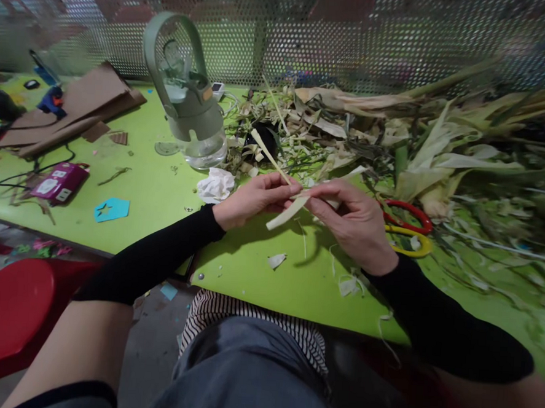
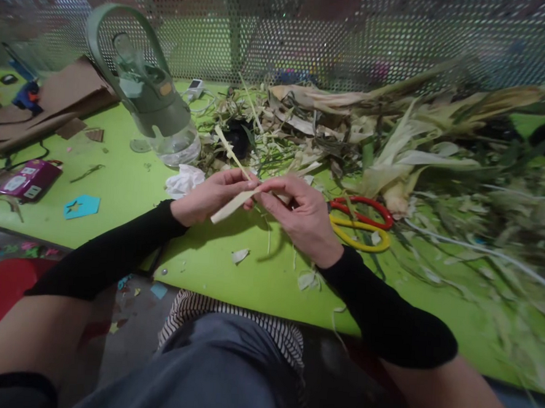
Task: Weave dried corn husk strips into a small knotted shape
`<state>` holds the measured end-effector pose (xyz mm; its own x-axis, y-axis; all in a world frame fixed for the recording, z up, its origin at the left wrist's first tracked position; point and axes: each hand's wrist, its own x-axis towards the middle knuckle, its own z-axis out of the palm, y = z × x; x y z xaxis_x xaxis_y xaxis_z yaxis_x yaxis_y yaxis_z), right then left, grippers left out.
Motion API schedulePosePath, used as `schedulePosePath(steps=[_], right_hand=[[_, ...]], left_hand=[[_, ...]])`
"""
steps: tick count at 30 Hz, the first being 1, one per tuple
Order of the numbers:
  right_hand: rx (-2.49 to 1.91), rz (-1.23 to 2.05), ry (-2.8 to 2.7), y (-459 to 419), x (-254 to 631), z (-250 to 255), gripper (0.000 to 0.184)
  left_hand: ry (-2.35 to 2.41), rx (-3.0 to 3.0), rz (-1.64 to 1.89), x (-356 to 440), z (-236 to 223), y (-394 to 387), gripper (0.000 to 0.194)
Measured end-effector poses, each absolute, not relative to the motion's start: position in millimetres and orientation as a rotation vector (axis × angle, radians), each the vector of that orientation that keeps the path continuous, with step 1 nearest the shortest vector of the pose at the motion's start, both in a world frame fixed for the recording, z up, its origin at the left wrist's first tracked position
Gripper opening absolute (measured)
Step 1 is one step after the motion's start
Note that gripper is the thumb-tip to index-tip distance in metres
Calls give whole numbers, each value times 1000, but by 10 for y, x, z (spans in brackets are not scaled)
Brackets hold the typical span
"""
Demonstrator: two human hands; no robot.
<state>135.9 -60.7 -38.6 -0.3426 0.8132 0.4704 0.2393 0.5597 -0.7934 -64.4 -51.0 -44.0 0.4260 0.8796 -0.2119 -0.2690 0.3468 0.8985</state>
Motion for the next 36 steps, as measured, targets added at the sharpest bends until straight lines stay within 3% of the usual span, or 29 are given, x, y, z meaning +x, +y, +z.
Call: schedulePosePath(steps=[5, 13, 22, 36], right_hand=[[-732, 639, -2043, -565, 1410, -384, 5], [-692, 385, -2125, -514, 1434, -383, 6], [-731, 391, -2137, -513, 1435, -393, 3], [-746, 469, -2138, -526, 1405, -391, 5]], left_hand=[[810, 841, 911, -662, -329, -498, 9], [744, 904, 926, -725, -325, -486, 5], [695, 1025, 946, -773, -438, -419, 26], [742, 1194, 1004, -746, -466, -424, 21]])
